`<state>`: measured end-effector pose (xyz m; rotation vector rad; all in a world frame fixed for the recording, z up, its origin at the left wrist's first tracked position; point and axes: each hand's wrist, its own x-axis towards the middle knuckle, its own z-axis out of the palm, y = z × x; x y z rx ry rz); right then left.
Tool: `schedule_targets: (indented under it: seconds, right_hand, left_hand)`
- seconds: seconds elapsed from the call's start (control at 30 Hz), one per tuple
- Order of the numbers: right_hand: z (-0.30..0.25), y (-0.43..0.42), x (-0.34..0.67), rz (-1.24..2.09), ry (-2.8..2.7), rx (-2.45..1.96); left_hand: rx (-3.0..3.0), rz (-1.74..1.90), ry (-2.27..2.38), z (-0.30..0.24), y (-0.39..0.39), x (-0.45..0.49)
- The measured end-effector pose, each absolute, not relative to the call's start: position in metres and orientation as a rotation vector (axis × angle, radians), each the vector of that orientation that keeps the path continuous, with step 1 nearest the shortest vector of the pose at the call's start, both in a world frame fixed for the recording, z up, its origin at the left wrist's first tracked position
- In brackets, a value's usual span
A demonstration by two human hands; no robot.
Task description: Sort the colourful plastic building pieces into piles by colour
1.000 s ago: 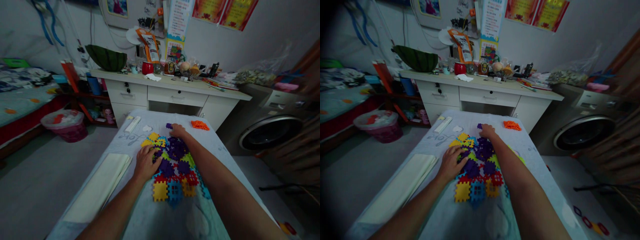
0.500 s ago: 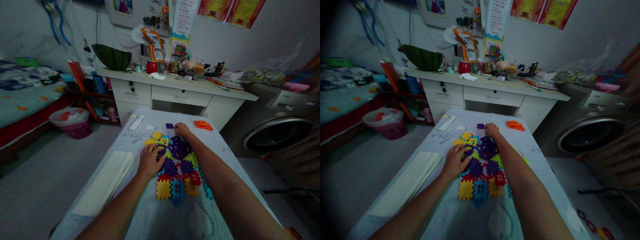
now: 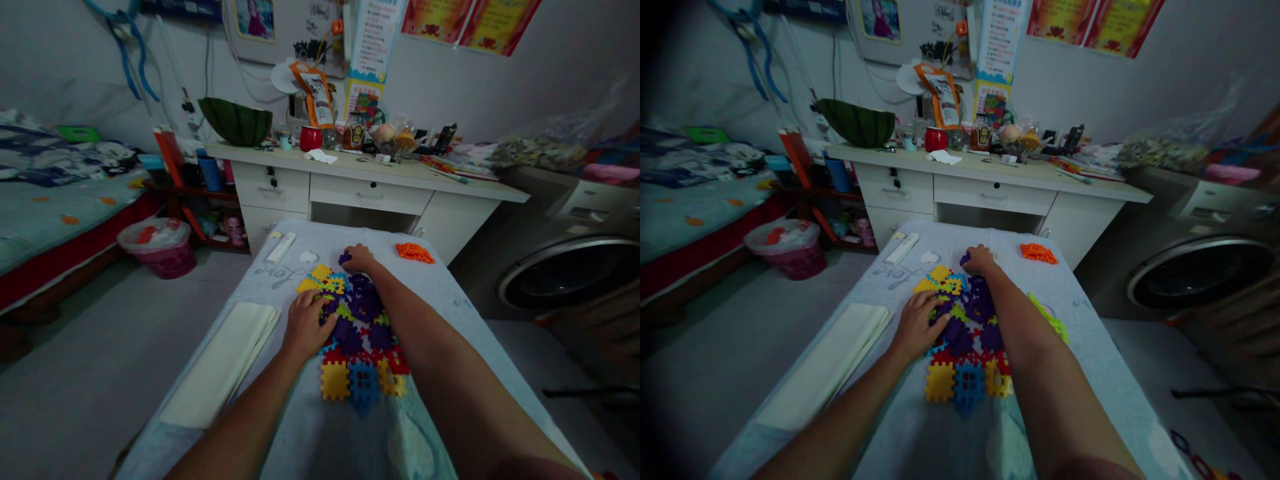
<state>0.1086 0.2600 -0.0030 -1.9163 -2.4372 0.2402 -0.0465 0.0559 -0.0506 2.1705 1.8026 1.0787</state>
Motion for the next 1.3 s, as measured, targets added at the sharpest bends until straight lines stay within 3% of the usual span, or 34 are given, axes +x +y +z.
schedule_targets:
  seconds: [0.27, 0.47, 0.77, 1.07, 1.3]
  right_hand:
    - [0.029, 0.184, 0.161, 0.755, -2.605, -1.199]
    - [0.005, 0.146, 0.183, 0.541, -2.565, -1.353]
    - [-0.001, 0.111, 0.169, 0.332, -2.532, -1.166]
    - [0.015, 0.063, 0.182, 0.428, -2.461, -1.013]
    - [0.010, 0.029, 0.214, 0.247, -2.533, -1.238]
  left_hand:
    - [2.107, 1.197, 1.659, -0.043, 0.055, -0.047]
    - [2.113, 1.197, 1.694, -0.049, 0.056, -0.047]
    - [2.207, 1.141, 1.709, -0.051, 0.058, -0.047]
    - [2.208, 1.129, 1.702, -0.050, 0.059, -0.048]
    - [2.231, 1.134, 1.754, -0.048, 0.054, -0.046]
